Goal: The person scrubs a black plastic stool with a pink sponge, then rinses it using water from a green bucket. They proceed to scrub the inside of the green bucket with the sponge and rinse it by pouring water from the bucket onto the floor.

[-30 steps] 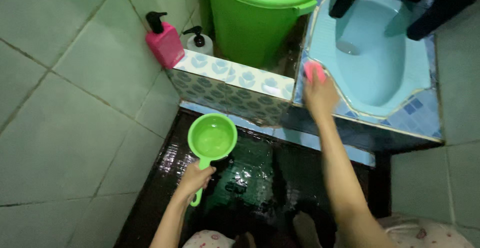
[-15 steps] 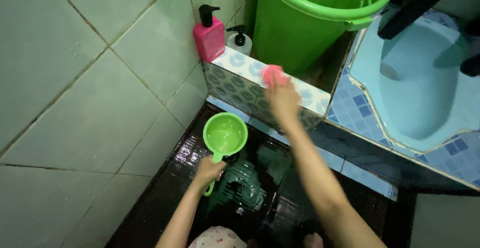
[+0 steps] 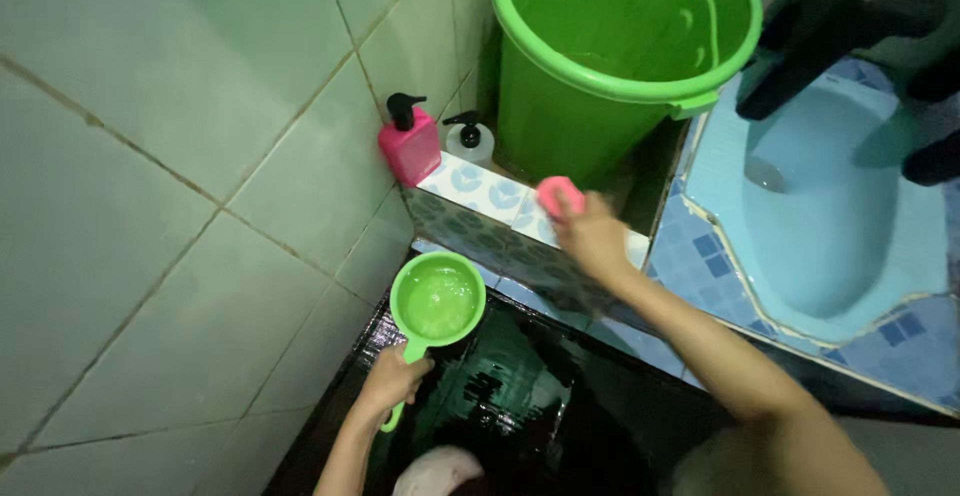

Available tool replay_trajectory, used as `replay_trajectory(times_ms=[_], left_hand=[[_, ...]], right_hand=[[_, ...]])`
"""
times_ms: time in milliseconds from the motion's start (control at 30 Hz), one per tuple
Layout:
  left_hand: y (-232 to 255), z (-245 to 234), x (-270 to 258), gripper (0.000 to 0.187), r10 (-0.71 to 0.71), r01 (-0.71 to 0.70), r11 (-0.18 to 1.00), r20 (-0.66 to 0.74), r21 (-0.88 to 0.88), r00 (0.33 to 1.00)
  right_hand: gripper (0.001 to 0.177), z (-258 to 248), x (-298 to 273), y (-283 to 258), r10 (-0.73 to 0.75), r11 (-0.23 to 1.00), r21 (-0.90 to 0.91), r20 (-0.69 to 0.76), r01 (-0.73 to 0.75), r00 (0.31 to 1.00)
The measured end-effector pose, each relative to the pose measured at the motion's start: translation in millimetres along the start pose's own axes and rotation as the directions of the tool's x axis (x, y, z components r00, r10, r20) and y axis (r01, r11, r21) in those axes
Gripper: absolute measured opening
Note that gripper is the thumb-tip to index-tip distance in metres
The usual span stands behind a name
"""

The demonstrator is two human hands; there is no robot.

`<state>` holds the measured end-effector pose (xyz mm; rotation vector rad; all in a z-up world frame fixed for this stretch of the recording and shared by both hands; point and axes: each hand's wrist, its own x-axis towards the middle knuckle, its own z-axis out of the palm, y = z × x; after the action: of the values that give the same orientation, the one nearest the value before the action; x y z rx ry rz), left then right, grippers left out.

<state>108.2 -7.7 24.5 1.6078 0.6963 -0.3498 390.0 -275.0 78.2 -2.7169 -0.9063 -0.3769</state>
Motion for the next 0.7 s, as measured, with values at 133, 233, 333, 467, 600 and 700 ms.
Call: replay_trajectory(times_ms=[133,233,333,467,600,700], left_hand=[[40,4,-14,0.010,0.062,-0.062,0.998,0.005,-0.031,0.998],[69,-1,-32,0.012,0.071,-0.070,0.997,0.047,-0.028,0.996],[112,-6,-35,0.017,0.134,-0.138,0.990,0.086,0.041,0.987],[172,6,-35,0.016,0.224,-0.232,0.972,0.142,0.043,0.964],[228,33,-39,0.016,0.287,-0.284,0.958,0.188,-0.042,0.939],[267,51,-33,0.021,0.389,-0.399,0.917,0.271,-0.023,0.880]], right_hand=[[0.063,20,28,-31,-0.098,0.995,0.016,-0.020,0.099,0.995],[0.063,15,1,-11,-0.073,0.997,0.017,0.020,0.072,0.997],[0.055,-27,-49,49,0.232,0.971,-0.110,0.203,-0.213,0.951],[0.063,-79,-82,101,0.457,0.888,-0.058,0.218,-0.456,0.862],[0.068,-93,-103,105,0.510,0.860,-0.119,0.181,-0.496,0.841],[0.064,-82,-131,101,0.151,0.977,-0.154,0.008,-0.148,0.988]])
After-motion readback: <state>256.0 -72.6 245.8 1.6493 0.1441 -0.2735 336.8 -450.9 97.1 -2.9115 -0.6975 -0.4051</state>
